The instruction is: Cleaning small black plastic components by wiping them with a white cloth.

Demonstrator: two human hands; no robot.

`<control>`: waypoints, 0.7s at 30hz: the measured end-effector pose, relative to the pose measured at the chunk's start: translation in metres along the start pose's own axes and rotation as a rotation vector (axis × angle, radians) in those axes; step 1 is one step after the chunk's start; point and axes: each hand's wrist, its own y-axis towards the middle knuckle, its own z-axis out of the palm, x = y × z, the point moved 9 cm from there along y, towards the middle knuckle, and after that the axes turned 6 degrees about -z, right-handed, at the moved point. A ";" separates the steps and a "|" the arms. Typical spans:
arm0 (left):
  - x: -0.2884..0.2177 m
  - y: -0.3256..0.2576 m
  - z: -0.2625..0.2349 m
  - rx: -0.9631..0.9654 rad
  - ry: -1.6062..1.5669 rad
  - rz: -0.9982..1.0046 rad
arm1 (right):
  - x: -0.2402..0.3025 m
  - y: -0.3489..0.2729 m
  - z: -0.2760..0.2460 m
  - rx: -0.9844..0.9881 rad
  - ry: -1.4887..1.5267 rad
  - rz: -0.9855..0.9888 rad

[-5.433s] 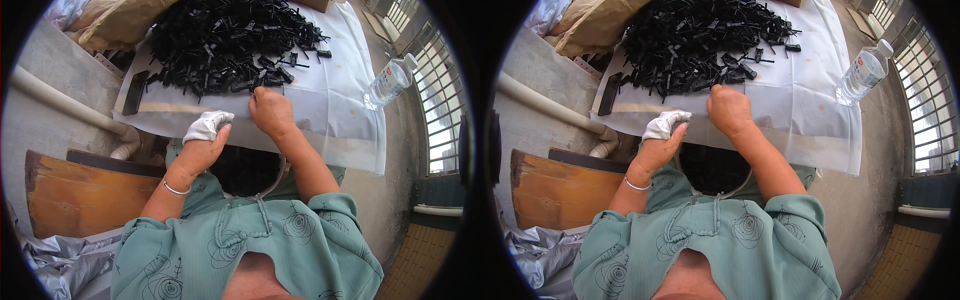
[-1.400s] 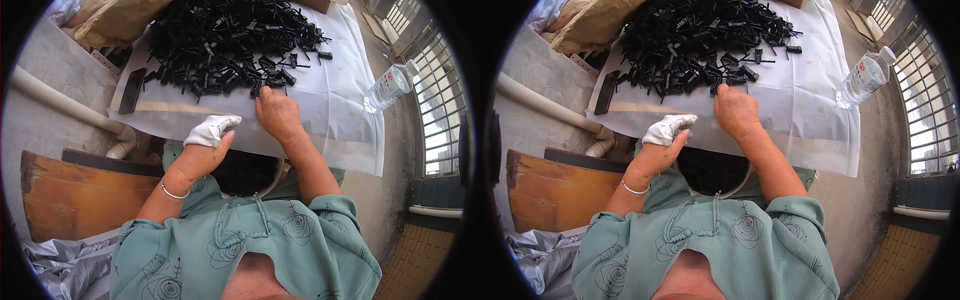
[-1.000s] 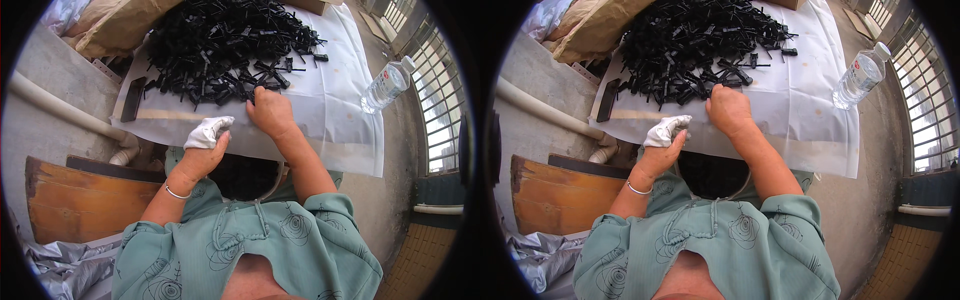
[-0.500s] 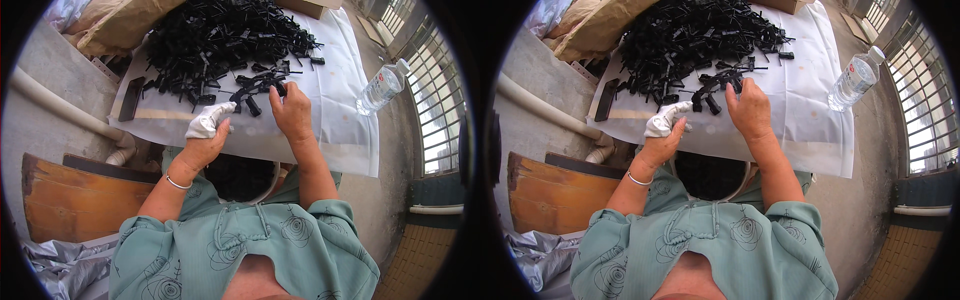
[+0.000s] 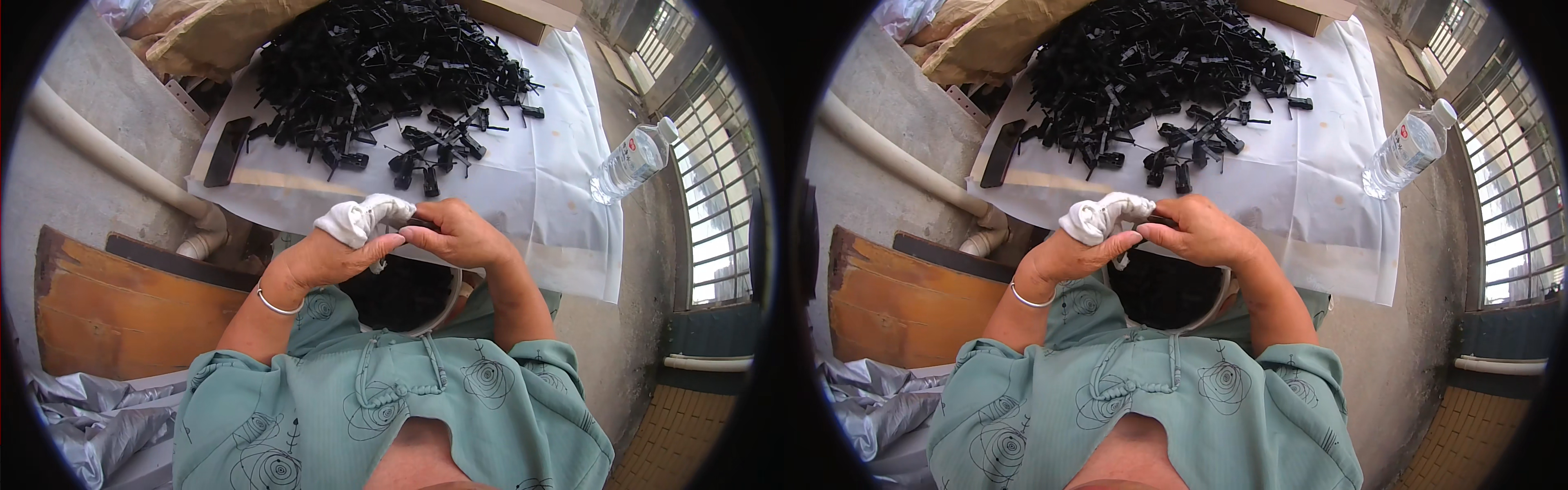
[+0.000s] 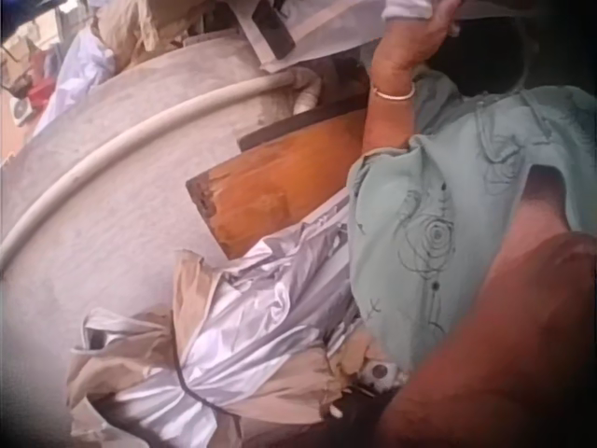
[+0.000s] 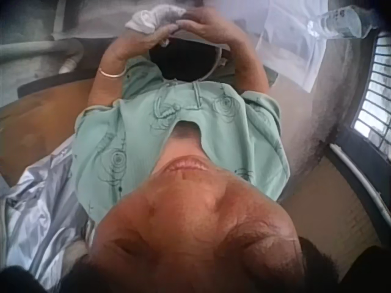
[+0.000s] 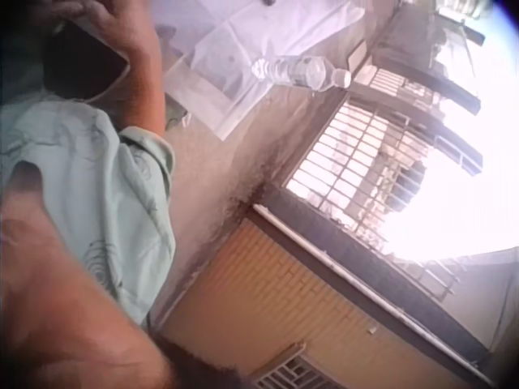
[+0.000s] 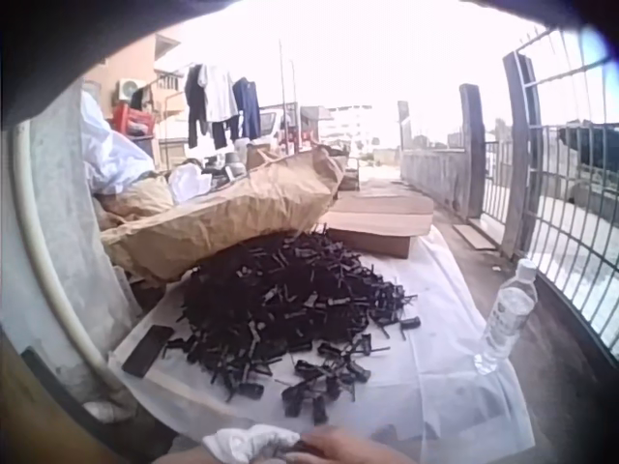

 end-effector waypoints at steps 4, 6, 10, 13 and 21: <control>0.016 -0.002 0.011 -0.054 -0.181 -0.025 | -0.012 -0.003 0.000 -0.208 0.040 0.088; 0.022 -0.004 0.004 -0.130 -0.332 -0.160 | -0.002 -0.007 -0.008 -0.355 0.098 0.064; 0.029 -0.006 -0.006 -0.332 -0.327 -0.014 | 0.046 -0.005 0.002 -0.376 -0.173 -0.272; 0.028 -0.006 0.002 -0.258 -0.513 -0.054 | 0.029 -0.016 -0.008 -0.667 -0.172 -0.224; 0.031 -0.005 0.004 -0.335 -0.476 -0.123 | 0.008 -0.004 -0.007 -0.366 -0.013 -0.019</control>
